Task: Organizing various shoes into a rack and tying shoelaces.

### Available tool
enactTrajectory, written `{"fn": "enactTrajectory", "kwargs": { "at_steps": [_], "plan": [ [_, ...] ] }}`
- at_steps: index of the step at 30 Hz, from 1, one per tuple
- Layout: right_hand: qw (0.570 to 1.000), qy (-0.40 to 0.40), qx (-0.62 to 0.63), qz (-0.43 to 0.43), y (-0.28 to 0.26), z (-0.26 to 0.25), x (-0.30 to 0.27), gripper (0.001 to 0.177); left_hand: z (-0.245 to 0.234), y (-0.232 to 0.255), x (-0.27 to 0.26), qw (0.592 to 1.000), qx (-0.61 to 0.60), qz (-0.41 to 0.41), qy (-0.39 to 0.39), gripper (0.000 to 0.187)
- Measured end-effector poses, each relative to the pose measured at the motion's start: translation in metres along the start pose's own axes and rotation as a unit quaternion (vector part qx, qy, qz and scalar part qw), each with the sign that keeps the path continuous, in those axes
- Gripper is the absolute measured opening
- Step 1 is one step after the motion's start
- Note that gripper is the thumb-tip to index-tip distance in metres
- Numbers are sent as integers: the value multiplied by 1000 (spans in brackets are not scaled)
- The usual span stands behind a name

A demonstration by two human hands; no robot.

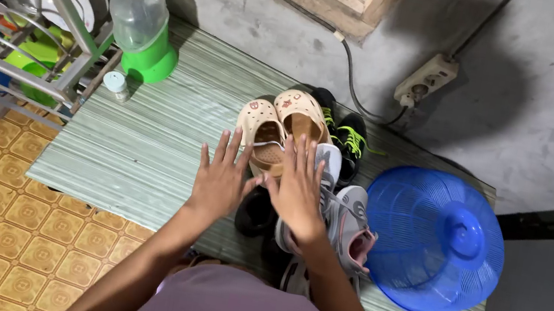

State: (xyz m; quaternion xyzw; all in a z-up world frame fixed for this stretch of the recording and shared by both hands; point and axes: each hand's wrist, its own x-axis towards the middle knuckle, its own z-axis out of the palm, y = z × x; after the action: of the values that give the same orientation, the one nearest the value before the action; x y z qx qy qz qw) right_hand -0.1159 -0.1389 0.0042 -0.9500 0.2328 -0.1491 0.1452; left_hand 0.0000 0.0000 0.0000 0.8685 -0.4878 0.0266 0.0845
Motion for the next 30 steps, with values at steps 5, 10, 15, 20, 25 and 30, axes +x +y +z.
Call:
{"fn": "enactTrajectory", "kwargs": {
  "at_steps": [5,10,15,20,25,30],
  "plan": [
    [998,-31,42,46,28,49,77,82,31,-23,60,989,-111,-64,-75,77],
    [995,-68,39,59,45,100,129,70,132,-43,102,941,-277,-173,-93,77],
    [988,-123,-60,77,60,136,150,41,234,-54,121,849,-484,-211,-6,56],
    [992,-78,-74,70,67,149,153,28,228,-35,113,720,-633,-281,-39,64],
    [995,-45,-58,61,68,147,152,26,215,-22,111,652,-692,-304,-60,68],
    [1000,3,-2,27,32,119,147,38,256,-43,109,630,-750,-185,87,88]
  ]
}}
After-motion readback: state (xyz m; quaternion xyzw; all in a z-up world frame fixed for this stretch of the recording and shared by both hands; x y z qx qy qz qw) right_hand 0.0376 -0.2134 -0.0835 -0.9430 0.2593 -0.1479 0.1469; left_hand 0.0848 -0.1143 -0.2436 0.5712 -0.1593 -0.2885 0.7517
